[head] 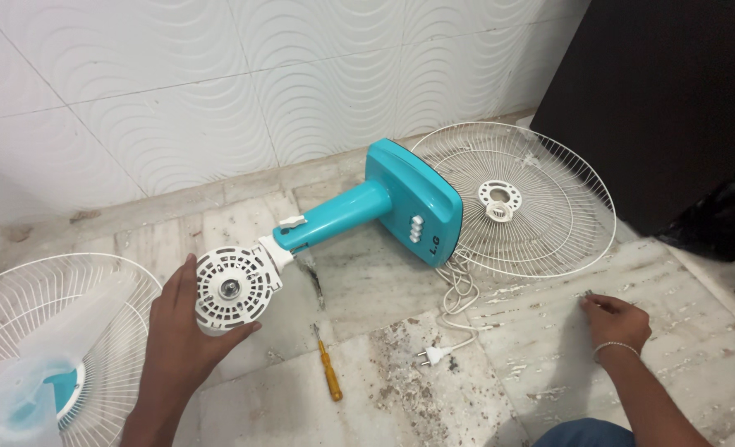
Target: The person disassembles a teal LG fan by removing the front grill, fan blades, and motor housing using a screwdriver. They then reassemble the fan components in reverse order.
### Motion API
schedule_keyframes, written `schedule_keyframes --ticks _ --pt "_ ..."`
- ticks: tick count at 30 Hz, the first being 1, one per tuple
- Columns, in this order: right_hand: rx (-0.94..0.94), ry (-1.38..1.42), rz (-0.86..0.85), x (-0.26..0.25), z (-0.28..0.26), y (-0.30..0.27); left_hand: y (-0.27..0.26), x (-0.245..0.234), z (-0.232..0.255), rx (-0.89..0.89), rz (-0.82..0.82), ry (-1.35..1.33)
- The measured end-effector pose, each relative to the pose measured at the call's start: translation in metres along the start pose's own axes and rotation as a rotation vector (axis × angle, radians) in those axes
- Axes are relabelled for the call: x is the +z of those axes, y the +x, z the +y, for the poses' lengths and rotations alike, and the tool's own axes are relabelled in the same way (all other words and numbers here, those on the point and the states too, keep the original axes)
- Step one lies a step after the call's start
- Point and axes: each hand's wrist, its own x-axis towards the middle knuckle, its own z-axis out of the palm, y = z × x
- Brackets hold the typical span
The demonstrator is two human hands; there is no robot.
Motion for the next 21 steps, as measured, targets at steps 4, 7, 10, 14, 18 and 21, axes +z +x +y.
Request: schedule_keyframes --ticks 4,7,10,14,18,21 --pt "-0.025 0.010 -0.006 0.0021 -0.0048 0.0015 0.0000 0.0000 0.0000 -0.011 -0.012 0.003" --pt "-0.030 0.002 -0.011 0.0021 -0.0049 0.0006 -0.0011 0.0007 -0.0004 -0.012 -0.014 0.005" --pt "-0.017 0.010 -0.021 0.0013 -0.0070 -0.0002 -0.0008 0.0008 -0.0005 -0.012 -0.012 0.003" --pt "-0.007 0.036 -0.013 0.0012 -0.0087 -0.0006 0.0001 0.0006 -0.0005 -0.005 -0.009 -0.001" --pt "0.026 0.096 0.028 -0.0015 -0.0065 -0.0003 -0.0002 0.0006 -0.0006 -0.008 -0.011 0.007" --pt "0.032 0.253 0.199 -0.0036 -0.0111 -0.0008 -0.0005 0.0004 -0.0006 -0.012 -0.013 -0.013"
